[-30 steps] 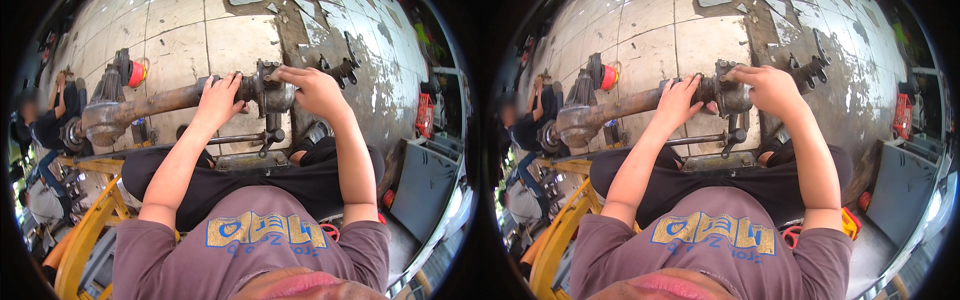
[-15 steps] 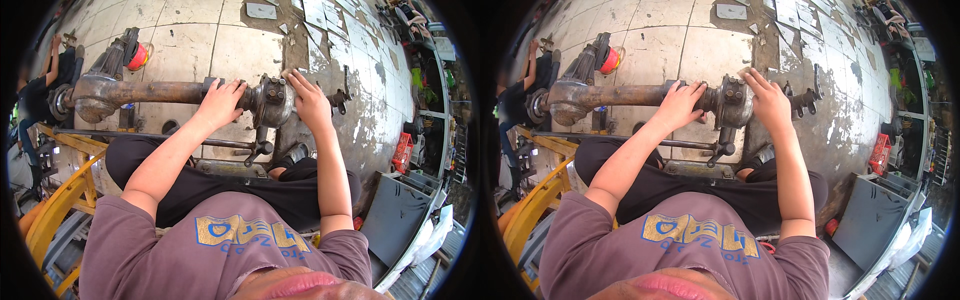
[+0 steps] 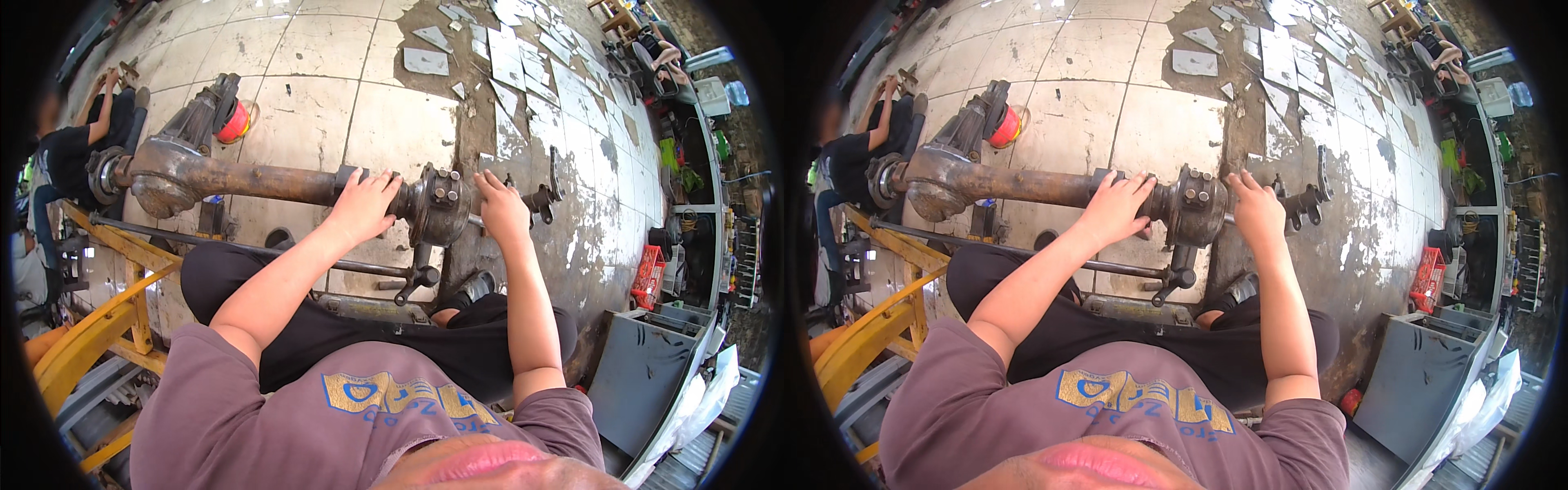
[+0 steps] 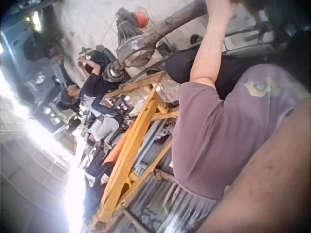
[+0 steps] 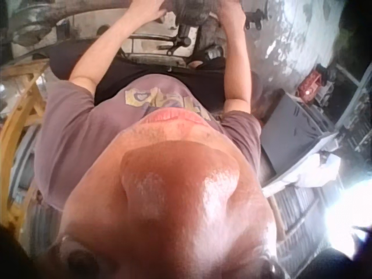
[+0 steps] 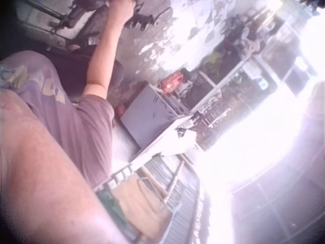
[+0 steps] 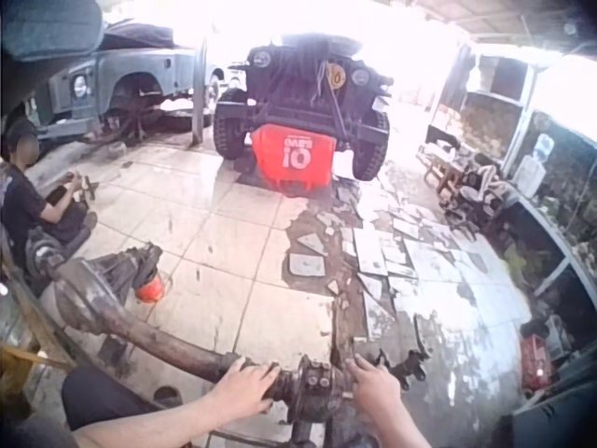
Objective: The person scrubs a metal axle with a small abrasive pad, rotating the axle to clean different sections. The axle is held in a vise, and the person works continuously on the same component.
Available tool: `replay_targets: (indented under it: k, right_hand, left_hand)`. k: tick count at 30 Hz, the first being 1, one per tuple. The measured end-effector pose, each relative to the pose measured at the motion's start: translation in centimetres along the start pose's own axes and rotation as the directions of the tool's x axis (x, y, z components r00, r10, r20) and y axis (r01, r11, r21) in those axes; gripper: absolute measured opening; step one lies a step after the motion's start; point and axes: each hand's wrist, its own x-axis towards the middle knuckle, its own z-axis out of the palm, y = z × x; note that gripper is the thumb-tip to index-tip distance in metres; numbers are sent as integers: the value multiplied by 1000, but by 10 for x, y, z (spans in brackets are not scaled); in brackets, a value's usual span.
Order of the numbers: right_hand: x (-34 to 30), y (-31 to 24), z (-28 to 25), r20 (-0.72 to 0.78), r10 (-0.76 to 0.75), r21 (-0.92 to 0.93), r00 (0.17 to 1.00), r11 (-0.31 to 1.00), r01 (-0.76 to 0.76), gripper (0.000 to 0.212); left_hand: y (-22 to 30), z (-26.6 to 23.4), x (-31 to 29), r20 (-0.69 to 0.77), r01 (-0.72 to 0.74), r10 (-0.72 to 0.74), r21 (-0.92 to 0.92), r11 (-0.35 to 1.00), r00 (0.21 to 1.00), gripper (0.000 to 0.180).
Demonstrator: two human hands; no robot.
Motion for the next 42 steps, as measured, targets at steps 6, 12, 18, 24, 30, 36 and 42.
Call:
replay_targets:
  k: [6, 12, 18, 24, 30, 36, 42]
  right_hand:
    - [-14, -37, -10, -207, -246, 33, 947, 966, 258, 66]
    - [-39, -53, -12, -42, -289, -14, 956, 957, 289, 68]
    - [-43, -53, -11, -39, -312, 24, 949, 950, 313, 69]
    - [-40, -48, -18, 58, -313, 39, 948, 949, 311, 73]
    - [-36, -47, -26, 130, -321, -15, 938, 945, 326, 75]
    - [-32, -45, -23, 91, -318, -64, 944, 944, 325, 74]
    - [-36, -52, -29, 125, -250, -37, 960, 966, 257, 72]
  left_hand:
    - [-3, 1, 0, 5, 6, -6, -10, 1000, 1000, 92]
    - [-2, 3, 0, -7, 6, -6, -1, 1000, 1000, 93]
    - [-1, 0, 0, 7, 10, -10, 15, 1000, 1000, 93]
    - [-2, 3, 0, -34, 2, -1, 20, 1000, 999, 90]
    - [-2, 4, -2, -59, -9, 10, 20, 1000, 998, 90]
    - [-1, 5, -2, -55, -15, 17, 36, 999, 998, 91]
    - [-1, 4, -3, -29, -2, 3, 32, 999, 1000, 89]
